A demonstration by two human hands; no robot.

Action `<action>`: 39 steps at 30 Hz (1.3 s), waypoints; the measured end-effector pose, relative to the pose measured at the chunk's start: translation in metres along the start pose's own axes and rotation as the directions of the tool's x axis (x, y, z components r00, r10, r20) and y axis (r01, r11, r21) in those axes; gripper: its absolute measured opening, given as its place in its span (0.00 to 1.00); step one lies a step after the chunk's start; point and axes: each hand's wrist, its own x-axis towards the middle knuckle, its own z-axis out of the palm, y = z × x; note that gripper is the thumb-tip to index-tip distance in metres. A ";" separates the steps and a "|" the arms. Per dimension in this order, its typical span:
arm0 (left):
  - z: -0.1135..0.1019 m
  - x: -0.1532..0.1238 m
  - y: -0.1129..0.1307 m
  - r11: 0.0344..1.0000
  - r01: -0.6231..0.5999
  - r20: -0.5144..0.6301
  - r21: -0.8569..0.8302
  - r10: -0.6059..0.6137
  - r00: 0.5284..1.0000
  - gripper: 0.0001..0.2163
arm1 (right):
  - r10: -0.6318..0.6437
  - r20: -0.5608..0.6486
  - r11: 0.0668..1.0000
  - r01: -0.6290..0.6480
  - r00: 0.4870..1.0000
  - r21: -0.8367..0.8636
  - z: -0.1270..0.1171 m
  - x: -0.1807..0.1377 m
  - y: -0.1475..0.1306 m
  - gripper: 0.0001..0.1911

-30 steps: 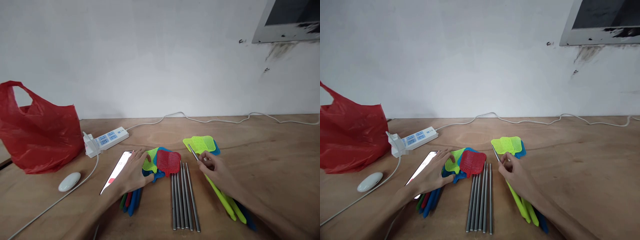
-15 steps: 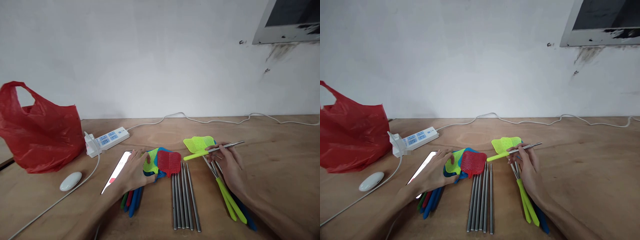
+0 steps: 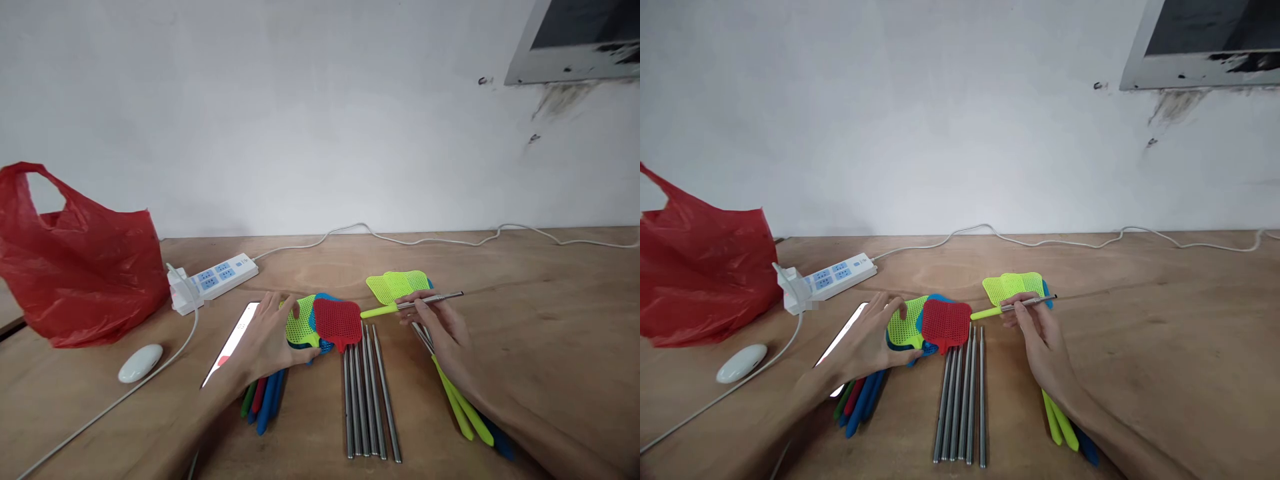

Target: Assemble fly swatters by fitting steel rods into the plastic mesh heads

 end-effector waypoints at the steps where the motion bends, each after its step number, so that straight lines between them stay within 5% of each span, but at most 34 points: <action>1: -0.001 0.000 -0.001 1.000 -0.010 0.002 0.004 0.010 1.000 0.24 | -0.002 0.004 1.000 0.002 1.000 0.001 0.000 0.000 0.000 0.11; 10: -0.027 0.000 -0.008 0.976 -0.142 -0.065 0.163 0.154 0.986 0.26 | -0.013 0.021 1.000 0.013 1.000 -0.009 0.000 0.000 -0.002 0.10; 17: -0.038 -0.002 0.007 0.978 -0.184 -0.217 0.102 0.203 0.955 0.25 | -0.001 0.048 1.000 0.002 0.999 -0.021 -0.001 0.000 -0.003 0.11; 24: -0.023 -0.003 0.013 0.985 -0.162 -0.163 -0.055 0.151 0.975 0.27 | -0.009 0.050 1.000 0.010 0.999 -0.019 0.000 0.001 -0.001 0.11; 32: -0.012 -0.002 0.012 0.990 0.010 -0.119 -0.144 -0.027 0.992 0.30 | -0.001 0.012 1.000 0.001 1.000 0.006 -0.001 0.001 -0.001 0.11; 39: -0.011 -0.001 0.013 0.976 -0.032 -0.110 -0.214 0.008 0.994 0.10 | 0.069 -0.041 0.976 -0.059 0.997 0.212 -0.002 0.005 -0.009 0.11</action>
